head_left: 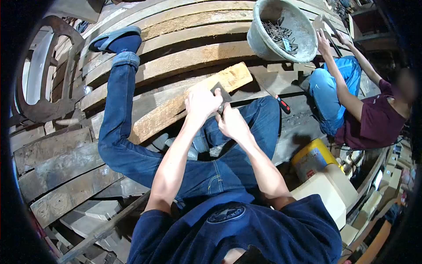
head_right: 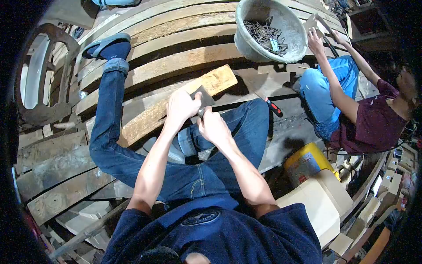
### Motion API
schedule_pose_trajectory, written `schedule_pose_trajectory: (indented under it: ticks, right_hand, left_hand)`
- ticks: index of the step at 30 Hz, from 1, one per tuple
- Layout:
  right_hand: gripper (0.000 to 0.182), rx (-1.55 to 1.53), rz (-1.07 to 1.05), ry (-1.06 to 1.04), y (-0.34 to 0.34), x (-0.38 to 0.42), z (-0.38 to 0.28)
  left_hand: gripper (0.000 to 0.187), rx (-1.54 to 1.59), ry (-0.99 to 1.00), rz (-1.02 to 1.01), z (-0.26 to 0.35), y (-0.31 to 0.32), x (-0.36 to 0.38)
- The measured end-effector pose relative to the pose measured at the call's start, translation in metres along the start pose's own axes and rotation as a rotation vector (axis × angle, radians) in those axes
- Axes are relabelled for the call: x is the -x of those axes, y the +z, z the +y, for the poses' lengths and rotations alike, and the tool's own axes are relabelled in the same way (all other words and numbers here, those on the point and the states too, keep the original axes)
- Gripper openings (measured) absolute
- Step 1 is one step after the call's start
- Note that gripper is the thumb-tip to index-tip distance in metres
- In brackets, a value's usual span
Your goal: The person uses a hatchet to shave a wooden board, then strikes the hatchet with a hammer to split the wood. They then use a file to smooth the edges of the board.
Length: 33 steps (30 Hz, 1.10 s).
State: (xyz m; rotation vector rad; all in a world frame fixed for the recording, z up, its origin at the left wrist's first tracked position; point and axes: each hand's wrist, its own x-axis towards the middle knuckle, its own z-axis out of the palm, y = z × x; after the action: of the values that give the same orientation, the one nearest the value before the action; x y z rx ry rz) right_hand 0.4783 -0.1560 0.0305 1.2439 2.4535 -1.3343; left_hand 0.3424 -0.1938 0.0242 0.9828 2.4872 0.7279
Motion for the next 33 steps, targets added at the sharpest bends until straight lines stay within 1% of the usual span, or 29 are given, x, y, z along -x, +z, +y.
schedule_pose_trajectory:
  ticks: [3,4,5,7,10,11,13,14,17,18,21,22,23,25,26,28,29,31,32,33]
  right_hand:
    - [0.034,0.079,0.071,0.005,-0.014,-0.014,0.011]
    - [0.033,0.040,0.111,-0.042,-0.020,-0.019,0.017]
    - [0.034,0.058,0.100,-0.006,-0.030,-0.024,0.015]
    - [0.036,0.060,0.117,-0.054,-0.037,-0.031,0.020]
    - [0.038,0.056,0.103,-0.004,-0.032,-0.024,0.015]
    - [0.039,0.082,0.089,0.004,-0.029,-0.021,0.013]
    - [0.038,0.074,0.081,0.015,-0.022,-0.010,0.007]
    - [0.038,0.089,0.067,0.025,-0.020,-0.005,0.005]
    - [0.036,0.076,-0.006,0.060,-0.022,0.003,-0.004]
    - [0.036,0.085,-0.015,0.056,-0.023,0.001,-0.003]
    - [0.035,0.106,-0.011,0.048,-0.029,-0.010,0.008]
    - [0.035,0.109,0.011,0.040,-0.031,-0.016,0.013]
    - [0.036,0.111,0.034,0.031,-0.033,-0.021,0.020]
    - [0.036,0.086,0.072,0.007,-0.044,-0.036,0.032]
    - [0.036,0.089,0.090,-0.010,-0.051,-0.043,0.035]
    - [0.036,0.126,0.142,-0.046,-0.056,-0.049,0.046]
    - [0.036,0.151,0.169,-0.025,-0.055,-0.049,0.048]
    - [0.037,0.197,0.213,0.016,-0.052,-0.039,0.038]
    - [0.037,0.169,0.196,0.048,-0.050,-0.032,0.033]
    - [0.038,0.170,0.221,-0.024,-0.045,-0.021,0.030]
  left_hand:
    - [0.043,0.007,0.002,-0.071,0.024,0.006,-0.018]
    - [0.042,-0.006,-0.168,-0.229,0.054,-0.017,-0.021]
    - [0.042,-0.041,-0.151,-0.266,0.054,-0.006,-0.036]
    - [0.043,0.002,-0.134,-0.257,0.065,-0.008,-0.040]
    - [0.055,-0.002,-0.093,-0.246,0.054,-0.007,-0.035]
    - [0.056,-0.031,-0.121,-0.227,0.050,-0.005,-0.031]
    - [0.057,-0.045,-0.109,-0.173,0.045,-0.014,-0.020]
    - [0.056,-0.078,-0.145,-0.224,0.044,-0.018,-0.016]
    - [0.051,-0.140,-0.152,-0.208,0.033,-0.015,-0.005]
    - [0.045,0.118,0.168,0.039,0.023,-0.009,0.000]
    - [0.042,-0.080,-0.038,-0.139,0.018,0.013,-0.018]
    - [0.046,-0.064,-0.095,-0.177,0.033,0.005,-0.021]
    - [0.053,-0.084,-0.233,-0.316,0.052,-0.004,-0.030]
    - [0.058,-0.028,-0.156,-0.272,0.063,0.005,-0.041]
    - [0.049,-0.022,-0.162,-0.219,0.072,0.009,-0.045]
    - [0.047,0.015,-0.115,-0.190,0.076,0.017,-0.050]
    - [0.046,0.007,-0.101,-0.184,0.077,0.019,-0.053]
    - [0.056,-0.016,-0.008,-0.108,0.076,0.014,-0.047]
    - [0.053,-0.001,-0.077,-0.175,0.072,0.011,-0.043]
    - [0.053,-0.011,-0.067,-0.153,0.067,0.008,-0.034]
